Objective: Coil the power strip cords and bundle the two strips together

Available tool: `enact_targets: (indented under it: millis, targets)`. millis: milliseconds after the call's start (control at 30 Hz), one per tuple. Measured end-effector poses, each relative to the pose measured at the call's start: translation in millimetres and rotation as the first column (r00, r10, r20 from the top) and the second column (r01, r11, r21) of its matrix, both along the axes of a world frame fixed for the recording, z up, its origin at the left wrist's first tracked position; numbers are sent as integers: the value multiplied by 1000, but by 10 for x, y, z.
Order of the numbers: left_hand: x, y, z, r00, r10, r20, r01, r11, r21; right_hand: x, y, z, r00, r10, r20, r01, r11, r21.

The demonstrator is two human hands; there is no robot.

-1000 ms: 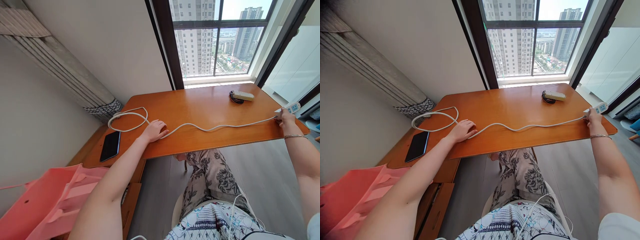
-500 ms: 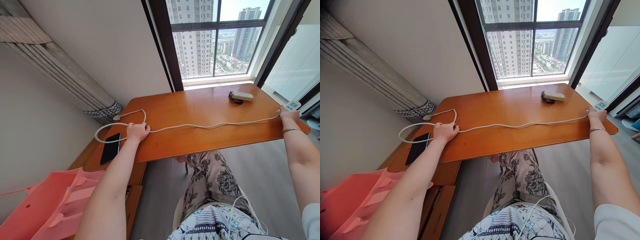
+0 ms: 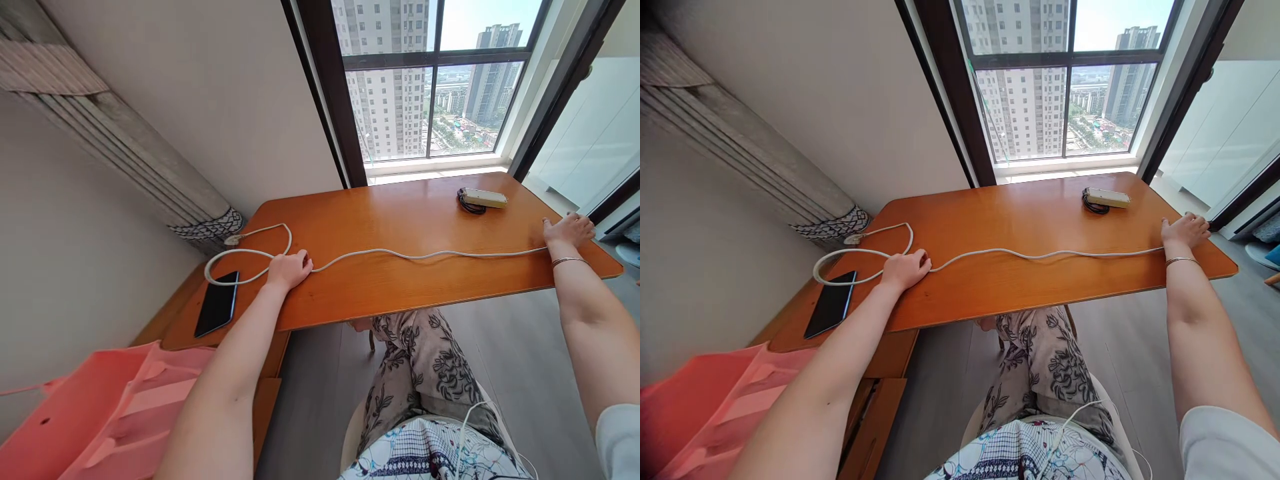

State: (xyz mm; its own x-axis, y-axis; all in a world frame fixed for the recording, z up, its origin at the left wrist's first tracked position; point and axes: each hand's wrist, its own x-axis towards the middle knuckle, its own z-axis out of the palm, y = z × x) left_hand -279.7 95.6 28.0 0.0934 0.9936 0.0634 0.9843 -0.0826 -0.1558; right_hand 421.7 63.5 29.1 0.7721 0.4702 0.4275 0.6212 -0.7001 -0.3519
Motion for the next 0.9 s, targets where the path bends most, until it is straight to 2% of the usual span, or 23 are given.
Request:
enact_targets:
  millis: [67, 167, 267, 367, 467, 600, 733, 800, 900]
  targets:
    - [-16, -8, -6, 1000, -25, 6, 25, 1000, 14, -191, 129, 41, 992, 109, -61, -110, 994, -14]
    - [-28, -4, -39, 996, -80, 50, 77, 996, 55, -528, 380, 71, 944, 322, -75, -327, 942, -70]
    - [-37, 35, -118, 985, -108, 132, 94, 990, 105, -887, 627, 51, 874, 477, -88, -485, 868, -111]
    - [-70, 97, -224, 963, -56, 263, 26, 993, 118, -1200, 811, 10, 800, 588, -120, -600, 786, -148]
    - [-140, 154, -300, 908, 11, 419, -47, 996, 76, -1385, 925, -30, 763, 625, -167, -647, 735, -202]
    - [-207, 196, -317, 831, 6, 557, -45, 997, 56, -1444, 974, -72, 793, 571, -213, -609, 736, -297]
    - [-137, 216, -289, 775, -6, 631, -87, 989, 116, -1457, 919, -72, 817, 558, -148, -571, 742, -353]
    - [-60, 220, -262, 750, -11, 661, -132, 977, 167, -1478, 878, -50, 802, 573, -168, -597, 753, -279]
    - [98, 212, -198, 718, -73, 692, -133, 962, 240, -1533, 831, -1, 704, 642, -303, -664, 747, 39]
